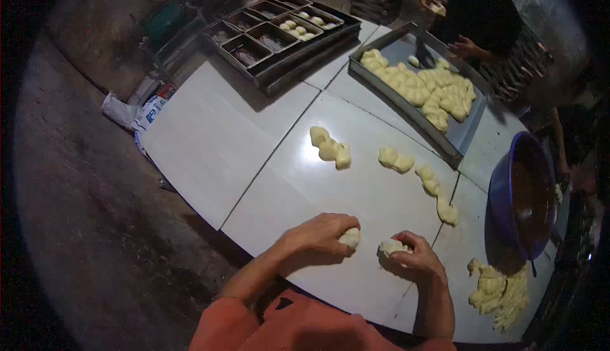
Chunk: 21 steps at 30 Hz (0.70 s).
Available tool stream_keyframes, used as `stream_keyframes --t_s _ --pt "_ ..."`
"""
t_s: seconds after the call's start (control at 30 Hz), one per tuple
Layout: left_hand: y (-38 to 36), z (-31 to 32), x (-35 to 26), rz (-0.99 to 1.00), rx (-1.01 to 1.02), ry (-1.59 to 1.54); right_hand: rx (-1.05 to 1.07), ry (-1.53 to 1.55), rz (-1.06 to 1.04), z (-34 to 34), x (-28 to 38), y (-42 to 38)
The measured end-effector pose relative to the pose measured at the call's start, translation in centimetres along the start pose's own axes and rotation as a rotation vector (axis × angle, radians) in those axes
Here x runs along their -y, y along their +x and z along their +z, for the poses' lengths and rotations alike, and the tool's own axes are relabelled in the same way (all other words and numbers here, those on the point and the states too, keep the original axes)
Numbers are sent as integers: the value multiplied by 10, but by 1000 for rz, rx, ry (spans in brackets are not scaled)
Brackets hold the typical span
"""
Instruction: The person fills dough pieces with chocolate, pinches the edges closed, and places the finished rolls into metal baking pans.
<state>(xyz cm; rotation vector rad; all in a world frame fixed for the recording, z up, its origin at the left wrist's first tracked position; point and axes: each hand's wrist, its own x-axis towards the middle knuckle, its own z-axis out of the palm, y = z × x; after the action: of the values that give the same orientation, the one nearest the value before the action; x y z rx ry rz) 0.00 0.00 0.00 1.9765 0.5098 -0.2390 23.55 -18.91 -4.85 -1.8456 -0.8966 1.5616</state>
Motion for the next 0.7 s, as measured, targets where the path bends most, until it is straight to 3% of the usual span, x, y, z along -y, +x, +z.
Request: stream_keyframes --t_s 0.03,0.07,0.1,0.17,0.23,0.37,0.43,0.53,0.57,0.7 --pt "-3 -11 8 -4 -36 -43 -16 86 -46 -3 -1 7" --pt "5 -22 39 135 -98 19 -32 180 -91 -4 -1 17" --pt "-22 -46 63 120 -48 -66 -27 182 9 19 27 9" --pt "-17 -119 99 254 -212 51 -75 283 -193 25 59 57" --pt "-25 -209 106 173 -279 118 -124 326 -290 39 118 105" --pt "-12 -363 136 229 -396 285 -215 272 -568 61 238 204" --pt "6 -434 160 217 -431 324 -236 324 -574 72 306 255" --pt "40 -517 181 226 -424 321 -380 166 -747 82 385 338" --pt "53 -537 186 253 -443 447 -431 82 -780 83 405 364" --pt "118 -575 235 238 -376 594 -704 -335 -893 91 445 458"
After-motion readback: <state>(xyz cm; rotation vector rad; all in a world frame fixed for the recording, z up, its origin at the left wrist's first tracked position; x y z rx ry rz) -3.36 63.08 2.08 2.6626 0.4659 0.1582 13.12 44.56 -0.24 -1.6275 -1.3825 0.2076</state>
